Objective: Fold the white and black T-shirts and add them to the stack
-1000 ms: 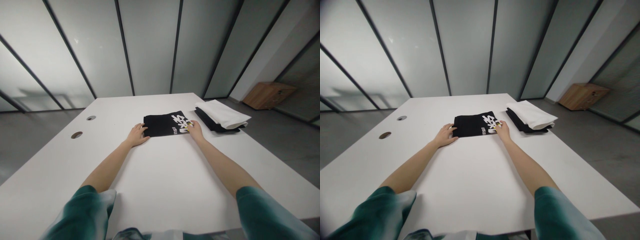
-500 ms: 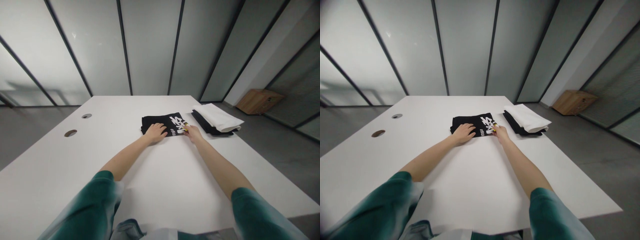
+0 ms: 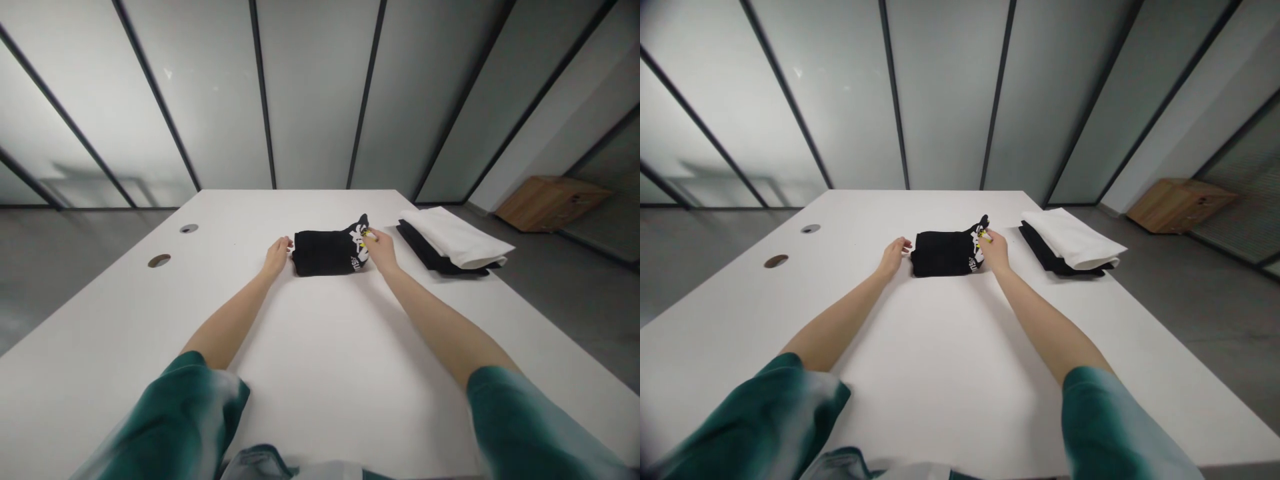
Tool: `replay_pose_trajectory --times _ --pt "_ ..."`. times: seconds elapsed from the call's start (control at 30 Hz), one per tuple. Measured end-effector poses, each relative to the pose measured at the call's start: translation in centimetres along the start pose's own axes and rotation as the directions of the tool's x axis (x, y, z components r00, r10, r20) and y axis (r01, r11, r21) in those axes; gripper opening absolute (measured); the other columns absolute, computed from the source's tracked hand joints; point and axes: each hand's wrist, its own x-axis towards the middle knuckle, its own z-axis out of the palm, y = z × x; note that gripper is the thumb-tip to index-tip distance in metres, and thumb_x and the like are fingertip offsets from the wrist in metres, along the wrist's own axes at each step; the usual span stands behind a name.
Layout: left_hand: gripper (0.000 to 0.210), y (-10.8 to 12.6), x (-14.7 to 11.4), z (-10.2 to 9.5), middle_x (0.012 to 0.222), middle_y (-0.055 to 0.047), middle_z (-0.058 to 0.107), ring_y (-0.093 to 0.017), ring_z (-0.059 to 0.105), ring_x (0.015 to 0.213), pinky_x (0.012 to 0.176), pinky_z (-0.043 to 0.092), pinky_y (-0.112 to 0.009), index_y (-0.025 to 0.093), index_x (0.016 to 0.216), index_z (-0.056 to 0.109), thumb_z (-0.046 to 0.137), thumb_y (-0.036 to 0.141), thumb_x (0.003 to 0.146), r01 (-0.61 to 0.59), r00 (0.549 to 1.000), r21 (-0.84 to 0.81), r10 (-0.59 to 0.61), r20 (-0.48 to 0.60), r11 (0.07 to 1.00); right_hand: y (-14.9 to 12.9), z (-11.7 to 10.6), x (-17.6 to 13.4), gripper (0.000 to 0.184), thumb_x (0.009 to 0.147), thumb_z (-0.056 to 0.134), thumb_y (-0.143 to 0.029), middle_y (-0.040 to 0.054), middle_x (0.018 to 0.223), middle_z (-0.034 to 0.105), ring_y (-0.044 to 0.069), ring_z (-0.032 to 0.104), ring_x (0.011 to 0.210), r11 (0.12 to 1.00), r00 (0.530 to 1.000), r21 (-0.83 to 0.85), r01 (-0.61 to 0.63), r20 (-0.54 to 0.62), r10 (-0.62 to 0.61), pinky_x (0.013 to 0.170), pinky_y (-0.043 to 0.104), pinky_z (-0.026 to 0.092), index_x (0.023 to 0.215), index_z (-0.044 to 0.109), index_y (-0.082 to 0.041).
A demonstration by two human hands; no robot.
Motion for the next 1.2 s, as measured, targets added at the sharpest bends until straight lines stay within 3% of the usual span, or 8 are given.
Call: replay_pose_trajectory --times 0.2,0.47,0.77,0.9,0.97,1.07,1.13,1.2 --pt "0.068 -1.3 -0.4 -0.3 0.094 -0.013 0.073 -0.022 0.066 0.082 0.077 0.053 -0.036 0.016 0.086 0.067 0.029 0.072 0.088 0.088 0.996 -0.093 -0.087 0.007 0.992 -4.1 5.7 -2.7 0.035 0.081 0.051 -0.016 0.0123 0.132 0.065 0.026 0.058 0.124 0.860 0.909 -0.321 0.396 0.274 -0.316 0.107 0.039 0.043 0.109 0.072 -0.015" --pt "0.068 -1.2 -0.4 -0.2 0.088 -0.013 0.076 -0.024 0.070 0.085 0.083 0.055 -0.036 0.015 0.082 0.071 0.031 0.070 0.089 0.112 0.989 -0.061 -0.105 0.104 0.992 -6.4 9.1 -7.7 0.034 0.097 0.041 -0.021 0.0112 0.111 0.074 0.025 0.069 0.102 0.701 0.834 -0.558 0.444 0.543 -0.097 0.088 0.034 0.050 0.117 0.069 -0.019" --pt "0.062 -0.9 -0.6 -0.2 0.087 -0.013 0.075 -0.023 0.070 0.085 0.082 0.055 -0.035 0.014 0.087 0.068 0.036 0.067 0.090 0.143 0.985 -0.071 -0.135 0.109 0.987 -6.5 9.5 -8.5 0.040 0.098 0.044 -0.026 0.0138 0.127 0.068 0.028 0.066 0.111 0.732 0.798 -0.502 0.461 0.596 -0.094 0.095 0.040 0.049 0.134 0.059 -0.018" --pt "0.047 -0.7 -1.3 -0.4 0.110 -0.012 0.071 -0.021 0.069 0.090 0.086 0.054 -0.036 0.016 0.116 0.063 0.053 0.052 0.088 -0.015 0.997 0.126 0.005 0.080 0.992 -5.0 10.0 -8.5 0.061 0.090 0.059 -0.025 0.0154 0.145 0.054 0.024 0.057 0.127 0.885 0.723 -0.177 0.431 0.655 -0.220 0.107 0.039 0.043 0.148 0.044 -0.017" --pt "0.052 -0.5 -1.7 -0.3 0.127 -0.014 0.063 -0.023 0.066 0.101 0.093 0.052 -0.039 0.017 0.130 0.056 0.058 0.044 0.085 -0.134 0.989 0.224 0.115 0.096 0.965 -4.2 9.8 -7.3 0.056 0.091 0.058 -0.029 0.0133 0.138 0.061 0.021 0.060 0.123 0.950 0.753 0.015 0.313 0.606 -0.258 0.105 0.038 0.045 0.145 0.047 -0.020" --pt "0.053 -0.2 -2.2 -0.2 0.139 -0.015 0.055 -0.027 0.054 0.125 0.108 0.042 -0.044 0.018 0.135 0.054 0.058 0.038 0.086 -0.321 0.943 0.330 0.269 0.195 0.888 -3.1 8.5 -4.6 0.038 0.097 0.044 -0.031 0.0098 0.117 0.072 0.019 0.068 0.106 0.984 0.879 0.103 0.143 0.444 -0.174 0.096 0.037 0.050 0.129 0.060 -0.020" --pt "0.052 -0.2 -2.3 -0.1 0.142 -0.014 0.053 -0.028 0.046 0.134 0.115 0.035 -0.047 0.019 0.135 0.056 0.058 0.036 0.086 -0.397 0.911 0.373 0.309 0.274 0.839 -2.2 7.2 -3.4 0.035 0.096 0.043 -0.030 0.0089 0.111 0.073 0.020 0.067 0.104 0.985 0.910 -0.004 0.172 0.384 -0.158 0.097 0.038 0.050 0.121 0.065 -0.018" --pt "0.056 -0.3 -2.2 -0.1 0.147 -0.013 0.050 -0.029 0.043 0.138 0.118 0.031 -0.047 0.019 0.137 0.055 0.060 0.034 0.084 -0.421 0.893 0.389 0.299 0.337 0.820 -1.2 5.8 -3.2 0.035 0.093 0.050 -0.031 0.0109 0.123 0.069 0.023 0.062 0.116 0.938 0.873 -0.156 0.308 0.438 -0.214 0.104 0.042 0.045 0.122 0.065 -0.018"
